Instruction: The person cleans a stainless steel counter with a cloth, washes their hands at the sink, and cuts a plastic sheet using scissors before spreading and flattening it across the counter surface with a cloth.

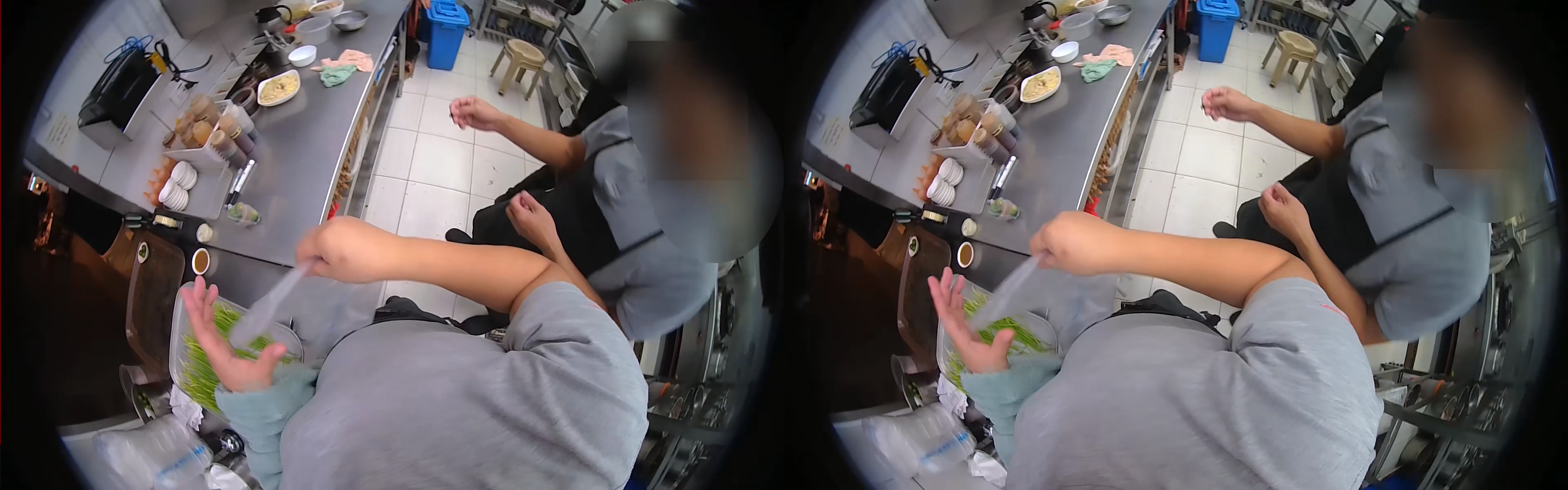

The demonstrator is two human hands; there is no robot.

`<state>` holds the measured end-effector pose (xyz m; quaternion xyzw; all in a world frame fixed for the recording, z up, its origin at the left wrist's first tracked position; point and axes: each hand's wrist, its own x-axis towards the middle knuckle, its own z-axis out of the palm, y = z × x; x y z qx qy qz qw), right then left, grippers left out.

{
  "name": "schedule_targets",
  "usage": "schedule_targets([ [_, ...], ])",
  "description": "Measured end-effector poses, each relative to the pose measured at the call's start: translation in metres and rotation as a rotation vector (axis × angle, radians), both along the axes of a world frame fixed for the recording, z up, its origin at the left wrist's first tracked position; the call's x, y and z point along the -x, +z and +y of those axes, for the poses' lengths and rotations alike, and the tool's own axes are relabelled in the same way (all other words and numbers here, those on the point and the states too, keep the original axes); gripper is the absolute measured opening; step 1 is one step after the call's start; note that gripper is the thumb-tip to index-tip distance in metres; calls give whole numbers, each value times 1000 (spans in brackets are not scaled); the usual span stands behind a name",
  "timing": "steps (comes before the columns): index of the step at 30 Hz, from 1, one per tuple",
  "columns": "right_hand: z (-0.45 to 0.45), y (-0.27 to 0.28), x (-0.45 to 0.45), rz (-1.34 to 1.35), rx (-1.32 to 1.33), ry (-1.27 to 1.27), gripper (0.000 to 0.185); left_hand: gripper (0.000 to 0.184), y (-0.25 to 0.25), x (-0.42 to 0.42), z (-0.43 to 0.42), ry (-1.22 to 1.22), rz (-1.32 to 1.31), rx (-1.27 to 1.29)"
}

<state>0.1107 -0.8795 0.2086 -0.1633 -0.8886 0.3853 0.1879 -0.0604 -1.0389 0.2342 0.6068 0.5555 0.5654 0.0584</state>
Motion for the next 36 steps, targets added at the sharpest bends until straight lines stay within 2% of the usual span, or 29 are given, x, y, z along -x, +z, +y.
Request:
schedule_targets([
  [2,-17,-8,0,139,-229,36,15,97,9,-9,-5,-21,51,12],
  [3,-27,-6,0,123,-227,39,15,94,11,-10,-12,-32,77,19],
  [5,-44,3,1,95,-232,42,15,86,6,-5,-28,-112,54,291],
  [6,-49,8,0,67,-115,11,16,82,3,-1,-36,-154,43,424],
  [9,-67,18,-5,-24,186,-72,19,68,-10,12,-63,-204,148,434],
  [12,-85,23,-1,-160,213,-154,20,64,-44,40,-97,-145,-6,655],
  [13,-90,19,3,-217,146,-203,20,60,-49,36,-107,-180,-329,653],
  [16,-107,-5,26,-106,-112,-274,19,57,-54,13,-113,-256,-749,650],
  [17,-110,-4,33,-160,-120,-235,20,50,-53,7,-112,-179,-629,680],
  [19,-112,-1,49,-259,-139,-148,23,44,-78,23,-117,-94,-731,649],
  [20,-106,1,55,-339,-88,-9,26,42,-87,31,-119,-45,-779,630],
  [21,-93,4,58,-417,-41,137,29,28,-77,35,-120,36,-836,540],
  [22,-79,9,63,-496,1,293,31,25,-83,43,-123,30,-876,503],
  [23,-65,24,70,-625,164,478,42,22,-94,53,-128,27,-914,460],
  [26,-9,17,95,-397,181,577,48,18,-85,60,-126,72,-944,461],
  [28,33,23,135,-382,46,505,50,16,-84,61,-113,96,-983,499],
  [30,75,19,186,-311,37,444,48,14,-92,62,-97,104,-1065,518],
  [33,111,3,275,-161,55,424,48,16,-135,62,-73,174,-747,531],
  [36,115,-26,372,-45,22,446,44,29,-131,52,-45,436,-390,668],
])
